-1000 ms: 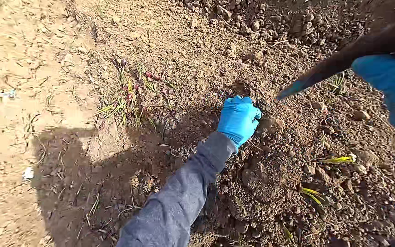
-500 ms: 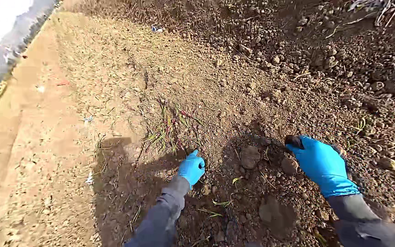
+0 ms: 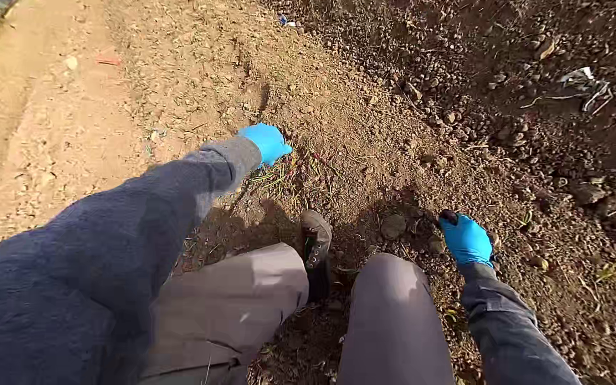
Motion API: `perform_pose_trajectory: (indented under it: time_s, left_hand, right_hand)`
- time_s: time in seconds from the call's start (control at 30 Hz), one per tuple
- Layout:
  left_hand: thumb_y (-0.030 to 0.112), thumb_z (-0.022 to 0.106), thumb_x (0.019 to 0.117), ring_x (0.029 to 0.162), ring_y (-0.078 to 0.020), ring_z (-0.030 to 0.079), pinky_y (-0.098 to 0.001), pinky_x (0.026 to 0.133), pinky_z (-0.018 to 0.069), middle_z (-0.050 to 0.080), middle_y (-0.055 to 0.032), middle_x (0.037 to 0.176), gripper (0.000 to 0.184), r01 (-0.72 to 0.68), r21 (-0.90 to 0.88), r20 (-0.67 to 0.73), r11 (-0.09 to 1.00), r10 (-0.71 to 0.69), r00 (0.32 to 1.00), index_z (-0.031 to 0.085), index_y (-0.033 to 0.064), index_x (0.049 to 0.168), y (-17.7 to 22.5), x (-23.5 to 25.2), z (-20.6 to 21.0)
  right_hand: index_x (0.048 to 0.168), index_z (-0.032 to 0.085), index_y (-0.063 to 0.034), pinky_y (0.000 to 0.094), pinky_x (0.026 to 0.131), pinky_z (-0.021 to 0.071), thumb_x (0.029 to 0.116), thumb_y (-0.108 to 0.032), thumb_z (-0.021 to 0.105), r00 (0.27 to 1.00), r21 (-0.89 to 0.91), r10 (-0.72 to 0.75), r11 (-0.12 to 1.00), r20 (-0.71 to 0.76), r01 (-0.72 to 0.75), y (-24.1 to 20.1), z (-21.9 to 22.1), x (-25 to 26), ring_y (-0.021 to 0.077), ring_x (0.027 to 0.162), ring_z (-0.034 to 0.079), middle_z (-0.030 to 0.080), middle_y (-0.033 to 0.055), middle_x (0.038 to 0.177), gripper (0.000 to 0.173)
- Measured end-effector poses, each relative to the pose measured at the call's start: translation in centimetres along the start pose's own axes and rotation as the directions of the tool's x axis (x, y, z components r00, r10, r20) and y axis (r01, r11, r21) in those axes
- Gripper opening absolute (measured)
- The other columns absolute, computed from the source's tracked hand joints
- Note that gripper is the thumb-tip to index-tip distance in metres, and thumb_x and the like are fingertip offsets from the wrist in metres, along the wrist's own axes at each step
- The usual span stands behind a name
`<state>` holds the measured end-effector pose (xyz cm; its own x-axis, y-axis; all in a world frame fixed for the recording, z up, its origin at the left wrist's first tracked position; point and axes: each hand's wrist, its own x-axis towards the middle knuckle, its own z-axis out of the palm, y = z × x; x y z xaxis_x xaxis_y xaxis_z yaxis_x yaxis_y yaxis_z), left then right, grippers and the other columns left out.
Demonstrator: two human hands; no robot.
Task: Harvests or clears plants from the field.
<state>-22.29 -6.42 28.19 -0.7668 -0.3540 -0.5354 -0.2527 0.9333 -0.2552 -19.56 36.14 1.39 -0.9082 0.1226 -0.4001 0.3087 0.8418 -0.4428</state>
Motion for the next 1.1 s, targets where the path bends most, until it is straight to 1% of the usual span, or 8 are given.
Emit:
perform_pose_trajectory:
  time_s: [0.1,0.23,0.43,0.57,0.73,0.87,0.97,1.1]
  left_hand:
    - [0.06,0.057,0.1004,0.093,-0.0376,0.072,-0.0647,0.087,0.0534,0.074,-0.019,0.097,0.061,0.071,-0.071,0.104,0.995,-0.063,0.993,0.074,0.0016,0.105,2.2,2.7,3.1]
    - [0.061,0.057,0.0995,0.123,-0.0401,0.064,-0.0655,0.103,0.0486,0.069,-0.0219,0.126,0.062,0.137,-0.331,0.213,0.933,-0.068,0.975,0.072,0.0058,0.124,8.3,9.7,15.4]
    - [0.036,0.064,0.0988,0.112,-0.0365,0.07,-0.0671,0.089,0.0535,0.074,-0.0116,0.119,0.028,0.19,-0.578,-0.071,0.794,-0.28,0.957,0.074,0.0171,0.117,11.8,10.6,26.1]
    - [0.023,0.071,0.098,0.102,-0.0281,0.073,-0.0565,0.091,0.0577,0.076,-0.0113,0.111,0.021,-0.156,-0.716,-0.308,0.681,-0.107,0.945,0.075,0.0104,0.114,10.3,8.7,24.9]
    - [0.017,0.069,0.097,0.089,-0.0254,0.074,-0.0516,0.074,0.0612,0.076,-0.0081,0.106,0.013,-0.614,-0.471,-0.597,0.634,0.284,0.751,0.077,0.0135,0.107,15.1,11.4,20.2]
    - [0.015,0.059,0.1003,0.093,-0.0341,0.075,-0.0595,0.074,0.0596,0.074,-0.0117,0.111,0.021,-0.775,-0.262,-0.4,0.575,0.666,0.63,0.076,0.014,0.113,21.1,16.1,18.5]
    - [0.014,0.062,0.0958,0.091,-0.0298,0.075,-0.0557,0.072,0.0602,0.075,-0.0096,0.107,0.019,-0.866,-0.227,-0.413,0.446,0.761,0.5,0.077,0.0134,0.107,23.1,17.2,18.4]
    - [0.018,0.068,0.0973,0.105,-0.0223,0.072,-0.0536,0.09,0.0576,0.075,-0.0035,0.114,0.014,-0.773,-0.446,-0.229,0.451,0.777,0.586,0.078,0.0179,0.107,24.3,17.4,16.6]
  right_hand:
    - [0.118,0.071,-0.0051,0.0745,0.086,0.0483,0.1032,-0.041,0.061,1.0,0.0,0.016,1.0,0.014,-0.016,0.3,0.2,-0.7,0.0513,0.105,0.067,0.071,0.0282,0.107,0.039]
    - [0.122,0.07,-0.0093,0.0723,0.083,0.0498,0.1013,-0.039,0.066,0.999,0.066,0.008,0.998,0.041,-0.011,1.7,0.0,-1.4,0.0468,0.098,0.069,0.072,0.0239,0.101,0.036]
    - [0.129,0.069,-0.0142,0.0583,0.081,0.0542,0.0983,-0.027,0.073,0.994,0.13,-0.017,0.992,0.111,0.003,5.4,-1.1,-2.4,0.0294,0.087,0.07,0.073,0.0149,0.099,0.033]
    - [0.126,0.071,-0.0124,0.0611,0.081,0.0536,0.0983,-0.029,0.073,0.984,0.051,0.019,0.998,0.177,-0.028,3.7,-1.8,-0.6,0.032,0.088,0.07,0.073,0.0157,0.098,0.032]
    - [0.113,0.074,-0.0149,0.0552,0.076,0.0542,0.097,-0.036,0.074,0.93,-0.025,0.127,0.992,0.344,-0.127,0.1,-3.5,2.0,0.0259,0.081,0.067,0.071,0.0092,0.089,0.026]
    - [0.105,0.076,-0.0184,0.0364,0.051,0.0437,0.0976,-0.027,0.073,0.987,0.1,-0.012,0.995,0.16,-0.004,-5.9,-13.2,0.8,0.0135,0.054,0.052,0.064,0.0009,0.07,0.011]
    - [0.114,0.073,-0.0143,0.0203,0.048,0.0472,0.1009,-0.013,0.063,0.985,0.377,-0.165,0.91,-0.047,0.171,-8.0,-19.8,1.3,0.0012,0.053,0.052,0.068,-0.0057,0.082,0.017]
    - [0.102,0.074,-0.0194,0.0219,0.04,0.043,0.0981,-0.016,0.07,0.981,0.504,-0.028,0.855,-0.19,0.122,-8.8,-16.4,3.8,0.0036,0.045,0.048,0.064,-0.007,0.071,0.006]
